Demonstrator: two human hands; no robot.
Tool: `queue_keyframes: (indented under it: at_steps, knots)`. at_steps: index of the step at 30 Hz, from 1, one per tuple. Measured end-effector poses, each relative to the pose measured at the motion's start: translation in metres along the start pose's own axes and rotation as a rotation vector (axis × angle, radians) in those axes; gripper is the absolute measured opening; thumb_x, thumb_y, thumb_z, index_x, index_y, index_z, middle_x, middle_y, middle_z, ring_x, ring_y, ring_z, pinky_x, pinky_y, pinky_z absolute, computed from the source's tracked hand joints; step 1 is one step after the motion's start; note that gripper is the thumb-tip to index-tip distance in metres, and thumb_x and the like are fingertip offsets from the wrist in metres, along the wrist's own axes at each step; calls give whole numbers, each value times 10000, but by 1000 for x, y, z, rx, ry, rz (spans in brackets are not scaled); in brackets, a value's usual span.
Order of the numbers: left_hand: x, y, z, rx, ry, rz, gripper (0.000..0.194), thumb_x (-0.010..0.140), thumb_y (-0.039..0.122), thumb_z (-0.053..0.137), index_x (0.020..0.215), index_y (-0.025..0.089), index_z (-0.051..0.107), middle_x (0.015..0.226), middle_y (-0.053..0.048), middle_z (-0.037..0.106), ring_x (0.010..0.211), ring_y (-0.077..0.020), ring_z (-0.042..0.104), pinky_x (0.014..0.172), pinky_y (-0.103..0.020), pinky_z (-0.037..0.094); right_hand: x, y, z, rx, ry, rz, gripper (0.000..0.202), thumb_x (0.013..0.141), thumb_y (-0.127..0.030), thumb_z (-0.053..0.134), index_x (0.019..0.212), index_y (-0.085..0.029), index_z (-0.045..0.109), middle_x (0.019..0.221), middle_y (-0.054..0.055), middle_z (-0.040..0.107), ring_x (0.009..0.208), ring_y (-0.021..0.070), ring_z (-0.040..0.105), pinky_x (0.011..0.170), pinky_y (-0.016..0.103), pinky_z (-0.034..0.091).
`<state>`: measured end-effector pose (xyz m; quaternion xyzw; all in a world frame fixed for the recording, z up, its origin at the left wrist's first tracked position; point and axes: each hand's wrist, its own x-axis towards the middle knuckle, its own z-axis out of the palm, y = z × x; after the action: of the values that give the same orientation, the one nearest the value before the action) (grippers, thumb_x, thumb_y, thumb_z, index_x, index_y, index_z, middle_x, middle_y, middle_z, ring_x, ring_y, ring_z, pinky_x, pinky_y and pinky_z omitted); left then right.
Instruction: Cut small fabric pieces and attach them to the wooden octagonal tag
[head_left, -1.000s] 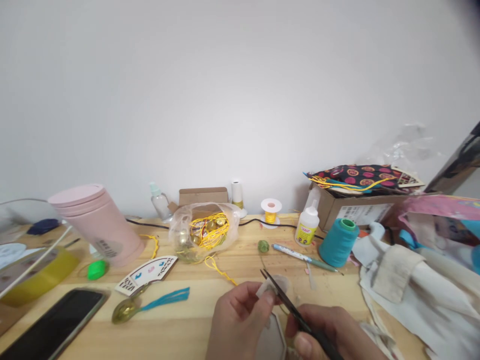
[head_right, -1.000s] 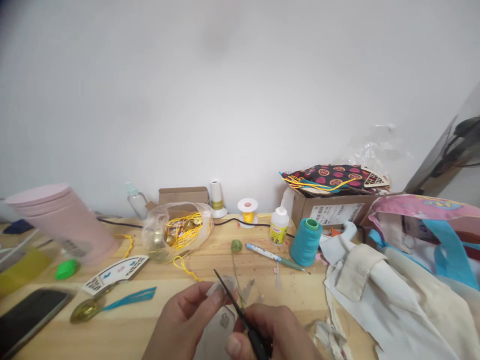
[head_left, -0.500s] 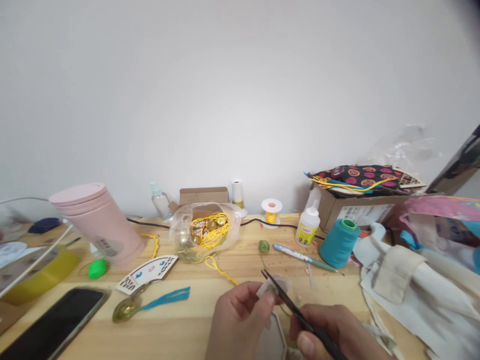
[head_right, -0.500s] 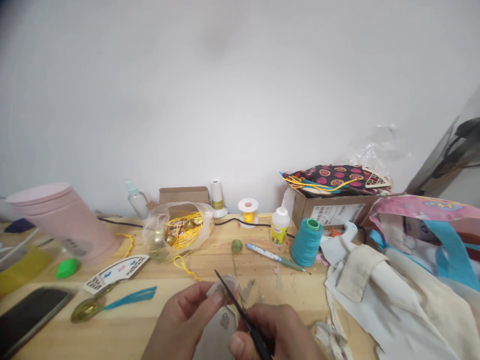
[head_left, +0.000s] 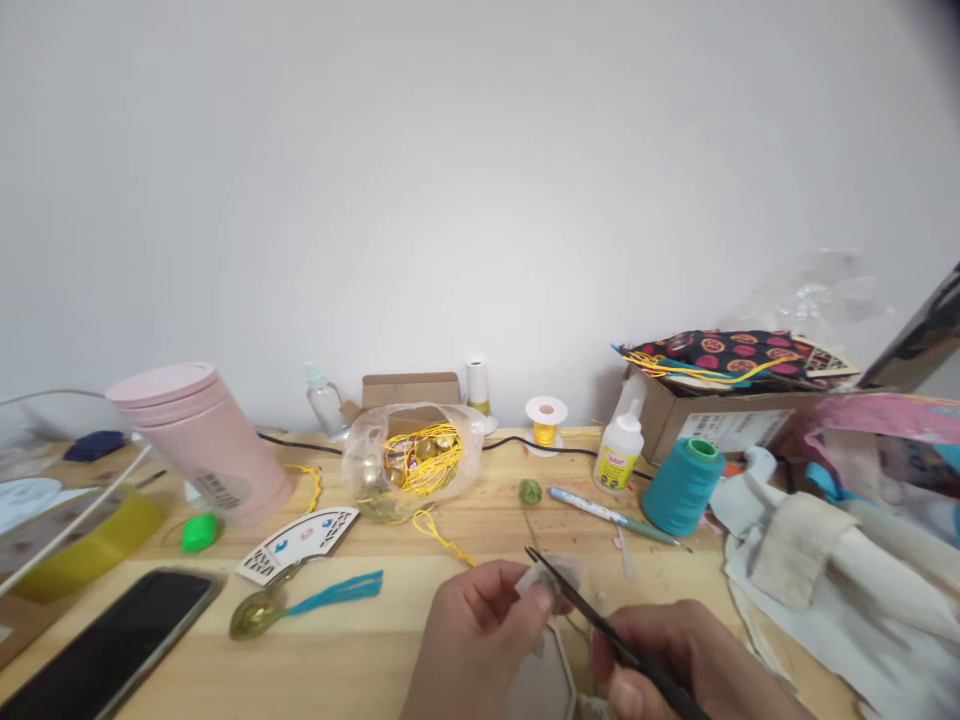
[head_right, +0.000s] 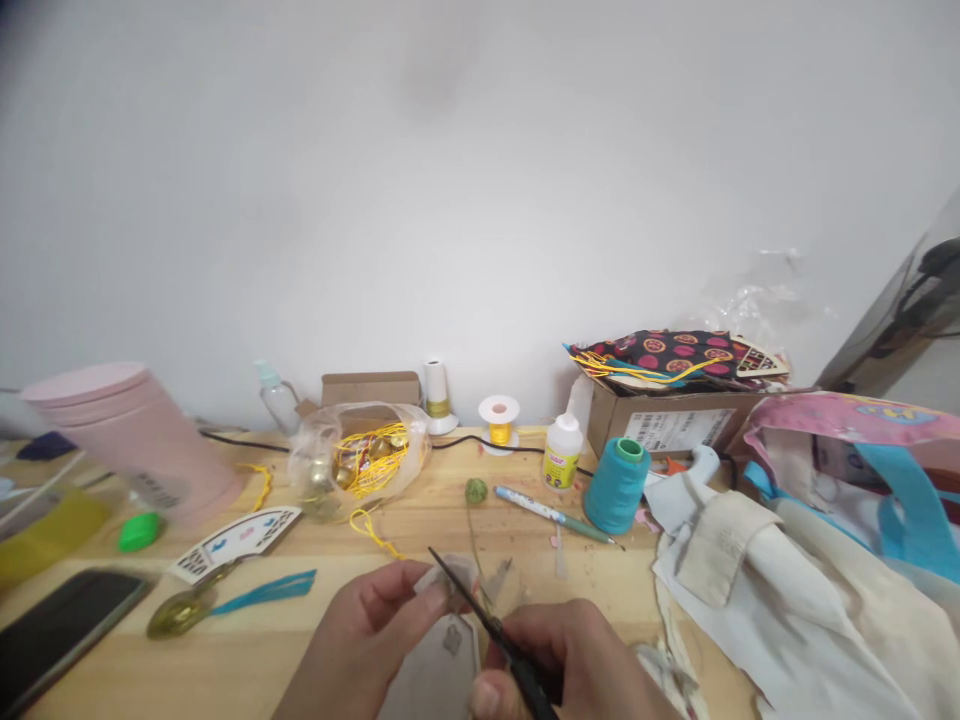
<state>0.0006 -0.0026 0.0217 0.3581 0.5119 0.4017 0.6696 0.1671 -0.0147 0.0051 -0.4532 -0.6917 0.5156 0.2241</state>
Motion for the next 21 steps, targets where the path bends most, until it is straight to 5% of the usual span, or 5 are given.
queue_keyframes:
  at_steps: [21]
  knots:
    - [6, 0, -9, 82, -74, 64, 251, 522, 345, 725, 565, 104, 670, 496, -17, 616, 482, -95, 462, 496, -206, 305, -6, -4, -11, -16, -13, 102, 530, 614, -690, 503, 594, -161, 495, 506, -61, 321, 483, 95, 272, 407, 219, 180]
